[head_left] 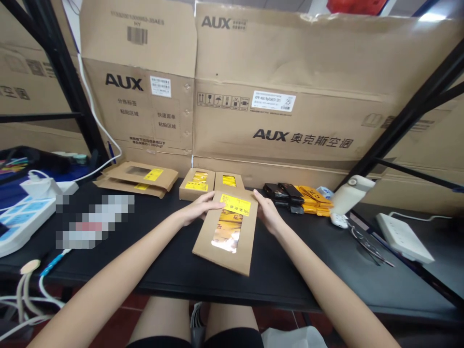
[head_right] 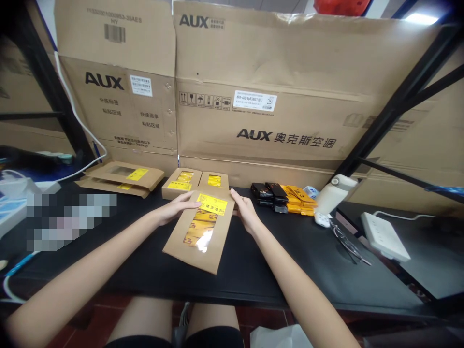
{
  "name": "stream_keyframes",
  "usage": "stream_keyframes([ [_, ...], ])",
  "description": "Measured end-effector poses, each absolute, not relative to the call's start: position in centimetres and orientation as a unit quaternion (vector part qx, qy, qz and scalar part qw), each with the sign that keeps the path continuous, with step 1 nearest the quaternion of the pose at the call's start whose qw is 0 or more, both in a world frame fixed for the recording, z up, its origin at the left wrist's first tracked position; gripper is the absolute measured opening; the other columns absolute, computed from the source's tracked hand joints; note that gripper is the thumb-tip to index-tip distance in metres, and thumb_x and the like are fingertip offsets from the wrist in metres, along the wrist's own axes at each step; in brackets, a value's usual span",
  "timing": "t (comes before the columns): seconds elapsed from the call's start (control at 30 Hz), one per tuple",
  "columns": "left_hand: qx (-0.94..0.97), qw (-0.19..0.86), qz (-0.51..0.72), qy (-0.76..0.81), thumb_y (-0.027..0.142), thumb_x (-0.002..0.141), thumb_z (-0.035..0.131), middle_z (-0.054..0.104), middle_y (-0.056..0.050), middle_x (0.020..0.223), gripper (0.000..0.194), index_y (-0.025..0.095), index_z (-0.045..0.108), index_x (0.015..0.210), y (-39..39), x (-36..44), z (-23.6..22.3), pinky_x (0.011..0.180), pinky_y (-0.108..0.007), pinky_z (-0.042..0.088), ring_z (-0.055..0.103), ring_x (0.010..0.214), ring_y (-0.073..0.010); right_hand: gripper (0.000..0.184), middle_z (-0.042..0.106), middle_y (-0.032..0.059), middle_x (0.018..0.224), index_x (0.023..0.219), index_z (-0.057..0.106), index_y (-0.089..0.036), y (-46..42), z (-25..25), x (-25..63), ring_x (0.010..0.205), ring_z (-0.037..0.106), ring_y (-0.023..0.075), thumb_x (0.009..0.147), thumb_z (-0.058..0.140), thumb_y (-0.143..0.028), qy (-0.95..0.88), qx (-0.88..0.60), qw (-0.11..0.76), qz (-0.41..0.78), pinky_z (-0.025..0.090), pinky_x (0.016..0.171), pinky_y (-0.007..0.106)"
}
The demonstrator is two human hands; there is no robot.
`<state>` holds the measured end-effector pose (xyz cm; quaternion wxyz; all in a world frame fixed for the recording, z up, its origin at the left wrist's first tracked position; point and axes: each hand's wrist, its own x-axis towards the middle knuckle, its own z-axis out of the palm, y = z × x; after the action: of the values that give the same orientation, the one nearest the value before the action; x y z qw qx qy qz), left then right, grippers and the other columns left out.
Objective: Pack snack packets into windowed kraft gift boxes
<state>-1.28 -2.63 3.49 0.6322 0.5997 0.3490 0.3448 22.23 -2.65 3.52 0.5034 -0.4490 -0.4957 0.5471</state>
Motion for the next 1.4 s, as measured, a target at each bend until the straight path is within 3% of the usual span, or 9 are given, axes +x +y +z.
stream_keyframes([
  [0.17,0.569,0.683,0.331,0.318,0.036,0.070,0.072,0.067,-0.009,0.114,0.048,0.022,0.062,0.116,-2.7,-1.3,3.4,0.090,-0.040,0.046,0.061,0.107,-0.0290,0.053,0.072,0.0055,0.079,0.085,0.071,-0.016,-2.6,2.6,21.6,0.082,0.067,0.0232,0.069,0.061,-0.066,-0.526,-0.426,0.514,0.527,0.050,0.072,0.030],
  [0.43,0.542,0.689,0.371,0.306,0.034,0.071,0.071,0.069,-0.010,0.109,0.043,0.019,0.063,0.111,-2.9,-0.8,3.4,0.089,-0.039,0.047,0.065,0.099,-0.0266,0.050,0.070,0.0036,0.076,0.079,0.065,-0.020,-2.4,2.7,21.3,0.090,0.066,0.0243,0.069,0.056,-0.068,-0.472,-0.388,0.578,0.541,0.050,0.077,0.033],
  [0.63,0.492,0.704,0.419,0.295,0.038,0.073,0.069,0.070,-0.011,0.106,0.040,0.017,0.063,0.107,-2.8,-0.8,3.6,0.084,-0.037,0.050,0.066,0.097,-0.0273,0.037,0.070,0.0008,0.076,0.064,0.056,-0.020,-2.5,3.5,21.6,0.085,0.066,0.0192,0.065,0.068,-0.055,-0.449,-0.328,0.602,0.573,0.049,0.068,0.028],
  [0.8,0.485,0.711,0.411,0.300,0.038,0.075,0.067,0.070,-0.011,0.104,0.038,0.017,0.062,0.106,-2.5,-0.9,3.5,0.082,-0.036,0.051,0.066,0.096,-0.0265,0.035,0.070,0.0022,0.081,0.077,0.067,-0.019,-2.5,3.0,21.5,0.075,0.065,0.0167,0.068,0.069,-0.053,-0.488,-0.360,0.592,0.531,0.048,0.064,0.026],
  [1.0,0.497,0.711,0.383,0.317,0.040,0.073,0.069,0.070,-0.012,0.105,0.043,0.017,0.061,0.108,-2.7,-1.0,3.6,0.087,-0.038,0.050,0.066,0.098,-0.0273,0.037,0.068,0.0006,0.072,0.071,0.068,-0.020,-2.2,2.2,21.7,0.074,0.063,0.0184,0.067,0.068,-0.057,-0.527,-0.395,0.611,0.439,0.048,0.060,0.027],
  [1.23,0.472,0.732,0.375,0.316,0.040,0.072,0.068,0.072,-0.009,0.094,0.036,0.018,0.062,0.100,-3.1,-0.8,4.0,0.082,-0.037,0.050,0.067,0.093,-0.0275,0.044,0.072,0.0056,0.088,0.086,0.069,-0.021,-3.2,3.4,21.3,0.093,0.065,0.0231,0.067,0.067,-0.060,-0.488,-0.351,0.579,0.551,0.051,0.078,0.034],
  [1.4,0.426,0.766,0.357,0.323,0.044,0.074,0.062,0.073,-0.010,0.085,0.032,0.017,0.065,0.090,-3.5,-0.8,4.5,0.073,-0.036,0.051,0.068,0.087,-0.0288,0.057,0.073,0.0058,0.093,0.090,0.069,-0.022,-3.5,3.4,22.1,0.087,0.067,0.0227,0.048,0.078,-0.060,-0.486,-0.321,0.505,0.636,0.051,0.082,0.037],
])
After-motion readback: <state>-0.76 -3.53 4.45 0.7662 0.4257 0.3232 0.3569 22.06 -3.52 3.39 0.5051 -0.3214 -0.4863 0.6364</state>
